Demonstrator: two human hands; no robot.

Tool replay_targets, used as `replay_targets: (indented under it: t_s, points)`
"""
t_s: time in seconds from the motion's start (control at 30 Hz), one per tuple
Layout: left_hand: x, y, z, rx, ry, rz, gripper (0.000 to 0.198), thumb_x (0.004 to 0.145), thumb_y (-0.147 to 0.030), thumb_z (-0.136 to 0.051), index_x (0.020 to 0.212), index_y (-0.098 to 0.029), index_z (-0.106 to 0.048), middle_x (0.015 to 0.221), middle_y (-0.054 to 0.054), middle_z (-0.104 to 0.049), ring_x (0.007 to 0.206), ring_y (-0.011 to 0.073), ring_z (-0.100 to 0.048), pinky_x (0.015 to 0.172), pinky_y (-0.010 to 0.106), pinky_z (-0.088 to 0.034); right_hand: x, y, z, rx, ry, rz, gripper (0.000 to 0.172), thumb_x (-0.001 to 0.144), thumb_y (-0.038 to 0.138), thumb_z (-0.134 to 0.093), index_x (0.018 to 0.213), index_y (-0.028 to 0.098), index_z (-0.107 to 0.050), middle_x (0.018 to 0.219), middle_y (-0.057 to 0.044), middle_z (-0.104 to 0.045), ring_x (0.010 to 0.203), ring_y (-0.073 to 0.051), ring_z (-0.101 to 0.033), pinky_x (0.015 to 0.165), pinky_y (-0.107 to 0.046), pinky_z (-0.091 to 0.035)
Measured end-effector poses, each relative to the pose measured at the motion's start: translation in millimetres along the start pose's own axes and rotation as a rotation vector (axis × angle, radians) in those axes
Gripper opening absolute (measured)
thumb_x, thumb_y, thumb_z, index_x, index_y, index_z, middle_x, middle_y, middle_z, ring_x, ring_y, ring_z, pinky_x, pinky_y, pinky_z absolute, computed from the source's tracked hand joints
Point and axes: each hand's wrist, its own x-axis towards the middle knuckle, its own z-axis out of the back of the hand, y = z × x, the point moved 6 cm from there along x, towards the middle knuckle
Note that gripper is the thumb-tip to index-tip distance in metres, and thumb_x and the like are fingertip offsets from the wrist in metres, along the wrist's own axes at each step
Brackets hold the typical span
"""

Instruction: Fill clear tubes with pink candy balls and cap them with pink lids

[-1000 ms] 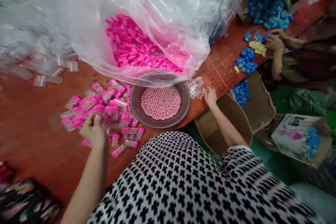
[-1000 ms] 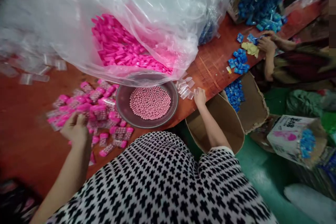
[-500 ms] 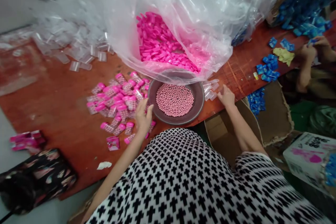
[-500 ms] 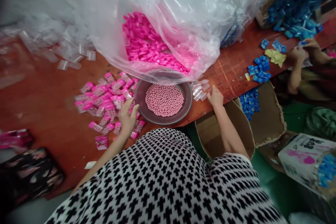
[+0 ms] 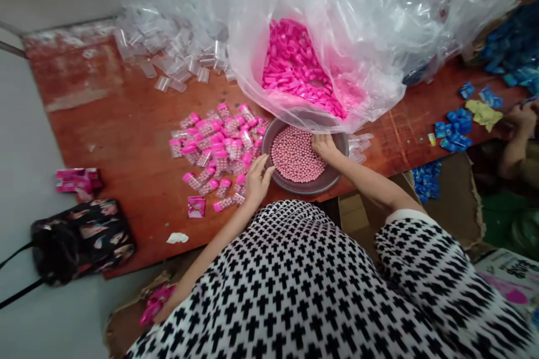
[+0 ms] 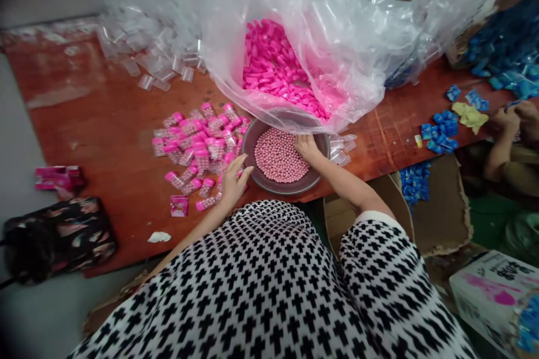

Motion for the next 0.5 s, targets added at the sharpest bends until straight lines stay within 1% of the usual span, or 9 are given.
replay_targets:
  t_s: [0.1, 0.23, 0.3, 0.33, 0.4, 0.5]
  points:
    - [-5, 0, 6.6, -0.008, 0.002, 0.027, 0.038, 0.086, -0.038, -0.052, 0.117, -0.016, -0.058, 0.12, 0.012, -0.061, 0.114, 0.0212, -0.055, 0.099, 0.04, -0.044, 8, 11, -6, -0.02, 0.018, 0.111, 0.042, 0.086, 0.003, -0.022, 0.114, 0.001, -0.053, 0.108, -0.024, -0.058, 0.101, -0.029, -0.051, 0.091, -0.046, -0.034]
    - [-3, -1, 12.3, -0.021, 0.01, 0.037, 0.037, 0.087, -0.038, -0.051, 0.116, -0.017, -0.059, 0.119, 0.011, -0.062, 0.113, 0.021, -0.057, 0.098, 0.04, -0.045, 17, 50, -11, 0.074, 0.049, 0.319, 0.032, 0.089, 0.011, -0.029, 0.105, 0.008, -0.057, 0.102, -0.019, -0.061, 0.1, -0.028, -0.05, 0.089, -0.042, -0.036]
    - [-1, -1, 14.2, -0.027, 0.005, 0.039, 0.036, 0.086, -0.036, -0.052, 0.116, -0.016, -0.059, 0.118, 0.011, -0.063, 0.111, 0.0209, -0.058, 0.098, 0.04, -0.045, 20, 67, -15, 0.183, 0.059, 0.363, 0.028, 0.088, 0.014, -0.037, 0.106, 0.008, -0.056, 0.103, -0.019, -0.061, 0.102, -0.027, -0.05, 0.09, -0.041, -0.037]
    - [0, -2, 14.8, -0.031, 0.003, 0.044, 0.036, 0.086, -0.036, -0.053, 0.115, -0.016, -0.059, 0.118, 0.011, -0.063, 0.11, 0.0209, -0.058, 0.098, 0.039, -0.045, 20, 72, -17, 0.264, 0.055, 0.358, 0.028, 0.086, 0.015, -0.041, 0.109, 0.008, -0.055, 0.106, -0.018, -0.061, 0.103, -0.026, -0.05, 0.091, -0.04, -0.037]
    - [2, -2, 15.3, -0.049, -0.003, 0.064, 0.036, 0.085, -0.035, -0.054, 0.115, -0.016, -0.06, 0.116, 0.011, -0.064, 0.108, 0.0208, -0.06, 0.096, 0.038, -0.046, 18, 74, -17, 0.49, 0.016, 0.295, 0.034, 0.082, 0.017, -0.048, 0.115, 0.009, -0.053, 0.113, -0.016, -0.06, 0.104, -0.023, -0.051, 0.092, -0.037, -0.039]
    - [9, -4, 14.3, -0.082, -0.005, 0.104, 0.035, 0.085, -0.035, -0.054, 0.115, -0.017, -0.06, 0.115, 0.01, -0.064, 0.104, 0.0203, -0.061, 0.093, 0.037, -0.048, 6, 65, -7, 0.965, -0.05, 0.134, 0.043, 0.08, 0.027, -0.054, 0.12, 0.012, -0.049, 0.112, -0.012, -0.061, 0.098, -0.018, -0.057, 0.084, -0.032, -0.046]
